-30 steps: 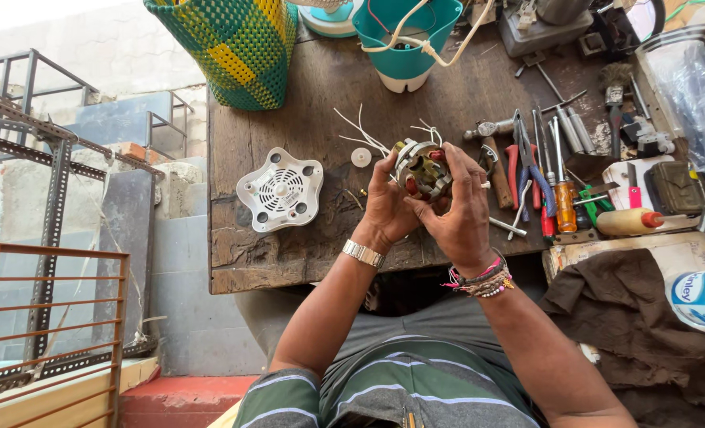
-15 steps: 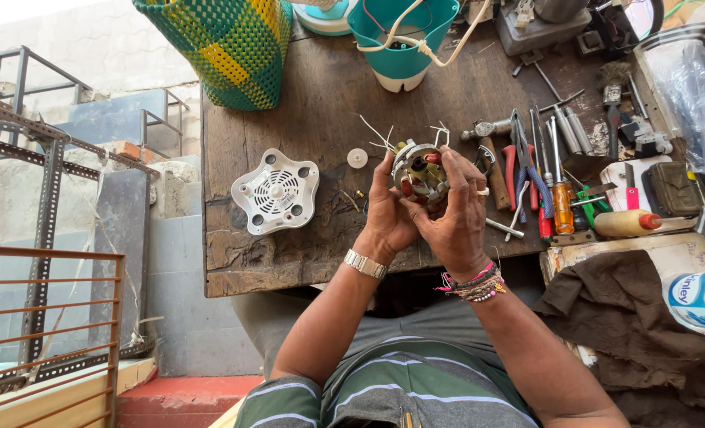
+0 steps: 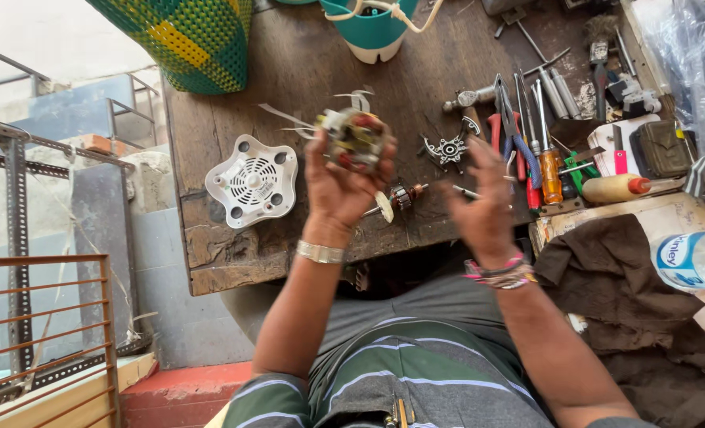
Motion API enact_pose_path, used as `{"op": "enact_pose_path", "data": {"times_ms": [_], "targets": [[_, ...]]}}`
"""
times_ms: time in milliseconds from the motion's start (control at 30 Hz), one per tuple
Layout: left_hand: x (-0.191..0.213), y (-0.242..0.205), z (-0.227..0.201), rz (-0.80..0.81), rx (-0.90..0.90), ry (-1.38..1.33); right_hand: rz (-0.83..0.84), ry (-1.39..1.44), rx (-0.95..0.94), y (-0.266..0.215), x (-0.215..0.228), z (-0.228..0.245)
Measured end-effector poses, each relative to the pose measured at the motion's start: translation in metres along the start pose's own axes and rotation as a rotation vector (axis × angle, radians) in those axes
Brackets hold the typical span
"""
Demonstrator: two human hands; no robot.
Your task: The person repairs a small electrical motor at a cluttered workbench. They use a screwdriver to tighten screws on the motor housing and a hammer to tap a component into place. The person also handles a small metal ring and a white plastic fan base part during the process.
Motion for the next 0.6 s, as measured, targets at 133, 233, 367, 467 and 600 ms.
{"op": "enact_pose_path", "data": {"times_ms": [133, 233, 367, 467, 600], "targets": [[0.027, -0.003, -0.025, -0.225, 0.024, -0.014, -0.105, 0.078, -0.335, -0.029, 0.038, -0.072], [0.034, -0.006, -0.028, -0.288, 0.019, -0.025, -0.017, 0.031, -0.433, -0.041, 0.039, -0.086], [0.037, -0.005, -0.025, -0.279, 0.020, 0.014, 0.369, -0.098, -0.416, -0.045, -0.027, -0.057], [0.038, -0.006, -0.026, -0.258, 0.033, 0.009, 0.461, -0.253, -0.357, -0.047, -0.077, -0.026], [0.038, -0.013, -0.036, -0.254, 0.020, -0.005, 0.460, -0.332, -0.278, -0.039, -0.108, -0.017]]}}
Point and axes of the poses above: each hand's wrist, its own y-axis towards the middle knuckle, its own x-axis out of the back of the hand, z = x × y, the point moved 7 cm from there along y, towards the middle knuckle, and after that the axes turned 11 degrees about y, right-handed, at the moved point
